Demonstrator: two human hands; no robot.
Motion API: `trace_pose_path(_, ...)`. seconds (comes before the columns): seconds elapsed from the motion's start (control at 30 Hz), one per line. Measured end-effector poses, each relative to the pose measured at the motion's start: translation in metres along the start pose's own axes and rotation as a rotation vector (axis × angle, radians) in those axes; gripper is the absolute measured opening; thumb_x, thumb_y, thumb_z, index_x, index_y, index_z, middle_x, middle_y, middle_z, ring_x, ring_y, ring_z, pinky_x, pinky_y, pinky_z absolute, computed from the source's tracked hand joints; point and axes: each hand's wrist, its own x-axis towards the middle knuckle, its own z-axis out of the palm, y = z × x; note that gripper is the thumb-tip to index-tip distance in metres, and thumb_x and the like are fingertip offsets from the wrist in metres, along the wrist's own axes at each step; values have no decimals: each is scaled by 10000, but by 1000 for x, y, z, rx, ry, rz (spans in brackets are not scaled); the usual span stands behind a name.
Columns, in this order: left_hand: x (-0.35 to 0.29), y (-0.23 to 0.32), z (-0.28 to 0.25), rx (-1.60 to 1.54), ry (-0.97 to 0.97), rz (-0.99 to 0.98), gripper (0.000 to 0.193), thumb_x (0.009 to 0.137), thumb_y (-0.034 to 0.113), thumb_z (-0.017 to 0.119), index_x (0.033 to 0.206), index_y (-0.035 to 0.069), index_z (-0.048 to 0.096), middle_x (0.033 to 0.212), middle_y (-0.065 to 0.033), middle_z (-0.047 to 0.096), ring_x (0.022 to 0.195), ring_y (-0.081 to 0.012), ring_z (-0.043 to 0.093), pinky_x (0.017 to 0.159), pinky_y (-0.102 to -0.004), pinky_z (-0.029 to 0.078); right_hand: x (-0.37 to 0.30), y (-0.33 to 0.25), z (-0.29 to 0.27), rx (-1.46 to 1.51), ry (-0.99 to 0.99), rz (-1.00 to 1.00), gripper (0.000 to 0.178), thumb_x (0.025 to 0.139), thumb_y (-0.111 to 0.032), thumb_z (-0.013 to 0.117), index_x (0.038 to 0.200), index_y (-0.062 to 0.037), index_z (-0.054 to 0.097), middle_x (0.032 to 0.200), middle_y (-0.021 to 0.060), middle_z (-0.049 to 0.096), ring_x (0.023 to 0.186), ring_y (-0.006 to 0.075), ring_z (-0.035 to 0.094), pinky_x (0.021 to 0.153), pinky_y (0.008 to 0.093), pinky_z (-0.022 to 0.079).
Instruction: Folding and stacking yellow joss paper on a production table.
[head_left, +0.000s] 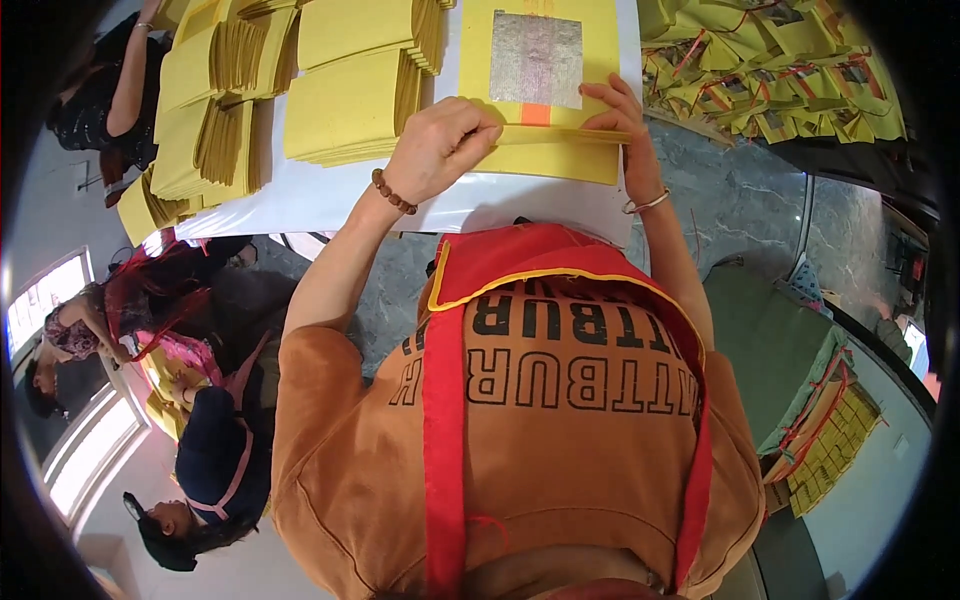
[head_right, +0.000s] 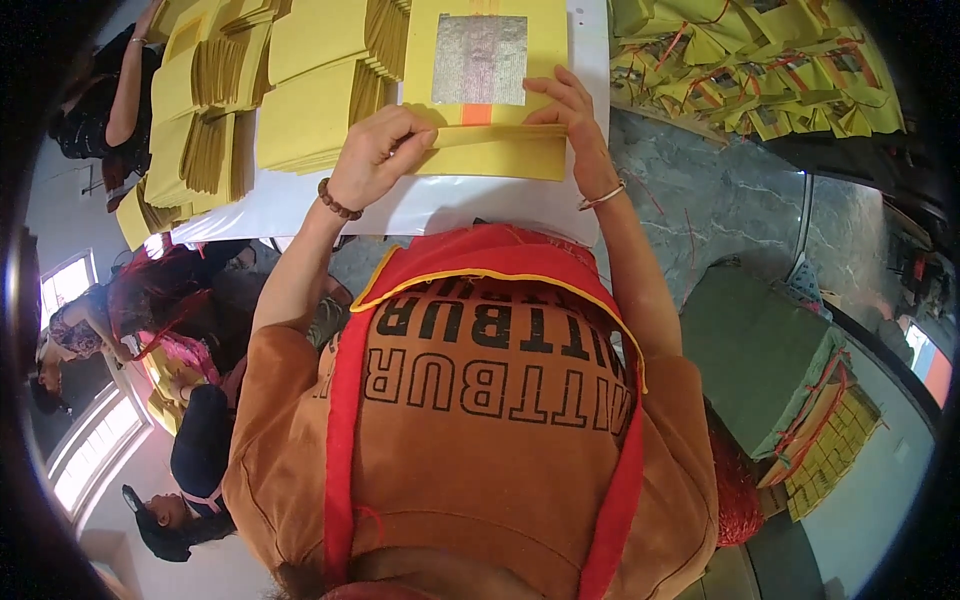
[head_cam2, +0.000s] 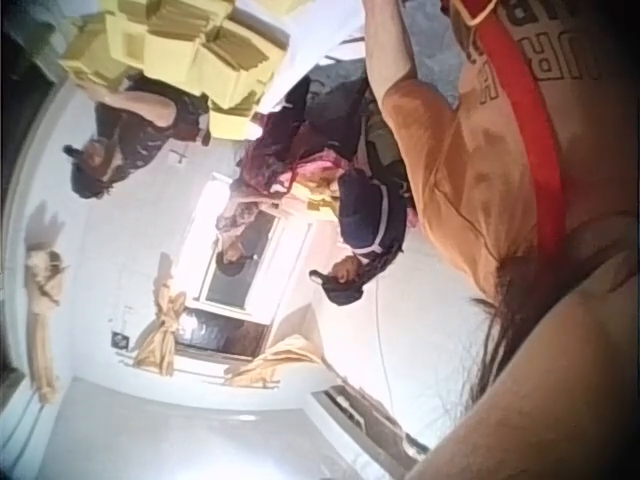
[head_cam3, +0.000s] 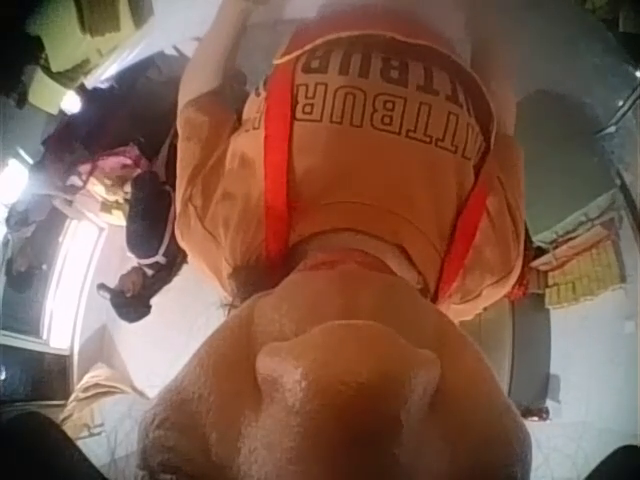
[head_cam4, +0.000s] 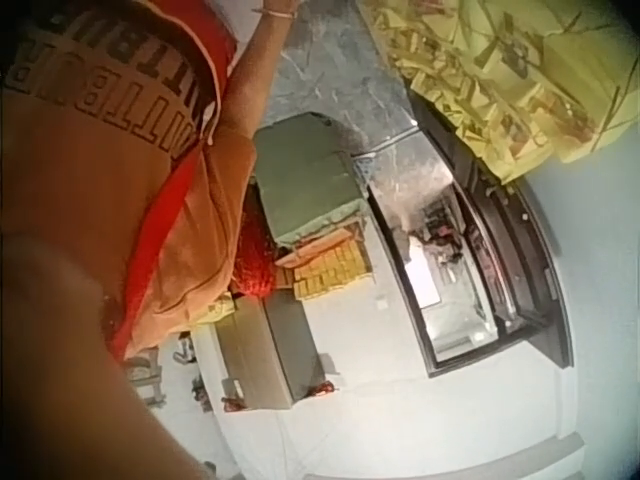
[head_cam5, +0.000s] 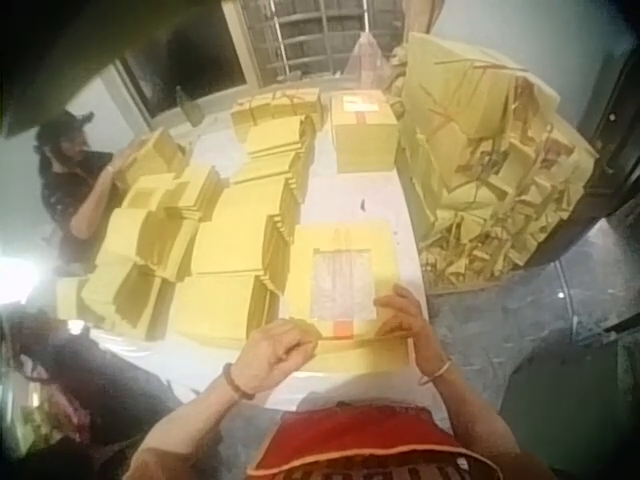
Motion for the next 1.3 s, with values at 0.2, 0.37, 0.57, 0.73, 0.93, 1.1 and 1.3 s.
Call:
trace_pose_path(0.2, 3, -1, 3, -2, 30, -87, 125, 875, 118, 549, 891, 8, 607, 758, -116, 569, 655, -243, 550, 594, -316, 440, 1, -9, -3, -24, -61, -59, 278, 824, -345, 605, 961, -104, 622, 1297, 55, 479, 1344, 297, 197, 1088, 409, 162)
trace_pose_path(0.37, 2, -2, 3, 157, -5, 273, 152, 851, 90, 547, 983, 69, 618, 861, -85, 580, 744, -244, 555, 653, -335, 448, 2, -4, -7, -108, -97, -62, 310, 672, -100, 731, 960, -121, 618, 1306, 40, 468, 1343, 298, 200, 1092, 411, 167)
trace_pose_path(0.57, 0, 1, -8, 274, -231, 370, 280, 760, 152, 644, 1036, 127, 601, 1010, -44, 556, 943, -234, 514, 790, -340, 439, 2, -9, -10, -19, -112, -2, 213, 753, -140, 650, 964, -125, 624, 1306, 42, 466, 1343, 298, 196, 1094, 411, 161)
trace_pose_path(0.73, 4, -4, -11, 195, -263, 358, 390, 713, 194, 688, 1080, 117, 579, 1004, -56, 549, 949, -242, 506, 814, -348, 439, 2, -3, -10, -36, -97, -40, 191, 780, -148, 612, 968, -124, 633, 1307, 33, 466, 1341, 291, 201, 1095, 410, 164)
trace_pose_path(0.93, 7, -4, -12, 151, -260, 371, 389, 715, 176, 697, 1090, 122, 604, 960, -74, 559, 872, -260, 522, 774, -361, 438, 2, -3, -8, -38, -93, -48, 188, 791, -135, 597, 975, -127, 635, 1308, 30, 467, 1338, 289, 205, 1095, 405, 165)
trace_pose_path(1.1, 9, 0, -18, 172, -284, 342, 348, 734, 164, 685, 1071, 109, 618, 935, -68, 578, 874, -253, 528, 776, -351, 441, 2, -2, -8, -46, -90, -42, 189, 798, -138, 591, 982, -130, 634, 1307, 31, 467, 1338, 288, 203, 1096, 403, 162)
trace_pose_path(1.3, 10, -6, -16, 154, -227, 392, 298, 758, 105, 653, 1055, 100, 629, 944, -74, 595, 829, -241, 542, 744, -340, 459, 2, -1, -8, -54, -89, -56, 184, 809, -153, 584, 985, -127, 632, 1306, 29, 470, 1337, 287, 205, 1094, 403, 165)
